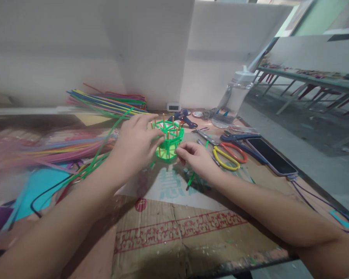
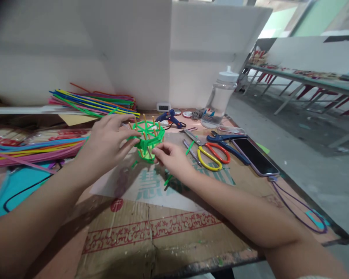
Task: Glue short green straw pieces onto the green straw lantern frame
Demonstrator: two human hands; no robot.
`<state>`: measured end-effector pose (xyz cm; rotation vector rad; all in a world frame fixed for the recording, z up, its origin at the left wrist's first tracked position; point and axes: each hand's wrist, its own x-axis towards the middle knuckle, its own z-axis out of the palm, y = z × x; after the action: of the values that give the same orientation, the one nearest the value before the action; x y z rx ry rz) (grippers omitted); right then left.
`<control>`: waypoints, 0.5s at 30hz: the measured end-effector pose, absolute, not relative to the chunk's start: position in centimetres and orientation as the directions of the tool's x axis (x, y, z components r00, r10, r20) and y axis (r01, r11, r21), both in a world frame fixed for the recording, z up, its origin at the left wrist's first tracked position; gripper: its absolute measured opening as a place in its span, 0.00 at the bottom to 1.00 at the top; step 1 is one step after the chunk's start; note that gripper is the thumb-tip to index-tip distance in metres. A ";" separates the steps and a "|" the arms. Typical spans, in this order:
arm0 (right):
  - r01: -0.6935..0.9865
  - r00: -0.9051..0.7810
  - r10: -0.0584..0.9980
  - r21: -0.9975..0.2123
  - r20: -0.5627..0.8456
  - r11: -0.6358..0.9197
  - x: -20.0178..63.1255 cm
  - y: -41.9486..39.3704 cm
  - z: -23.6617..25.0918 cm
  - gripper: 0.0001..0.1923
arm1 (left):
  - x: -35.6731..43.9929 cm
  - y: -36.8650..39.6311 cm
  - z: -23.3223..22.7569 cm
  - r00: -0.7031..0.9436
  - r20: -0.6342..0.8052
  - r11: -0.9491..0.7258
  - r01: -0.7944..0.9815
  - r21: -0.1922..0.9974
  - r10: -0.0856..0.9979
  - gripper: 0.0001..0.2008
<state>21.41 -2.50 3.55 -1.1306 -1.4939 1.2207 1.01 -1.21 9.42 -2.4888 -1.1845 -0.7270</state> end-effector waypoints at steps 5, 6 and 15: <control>0.065 -0.208 0.974 -0.993 0.086 0.102 20.8 -2.3 3.8 0.10 | 1.1 -0.1 7.9 0.583 0.532 -0.654 0.753 -0.072 0.614 0.11; 0.063 -0.206 0.975 -0.993 0.088 0.103 20.7 -2.2 3.8 0.10 | 1.1 0.1 7.8 0.586 0.533 -0.662 0.747 -0.065 0.610 0.10; 0.066 -0.179 0.982 -0.995 0.065 0.078 20.7 -1.7 3.6 0.10 | 1.1 0.2 7.9 0.594 0.524 -0.690 0.724 -0.016 0.610 0.11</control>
<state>20.72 -1.70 3.57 -1.1201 -1.4268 1.2483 1.14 0.24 7.94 -2.5955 -1.1041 -0.7248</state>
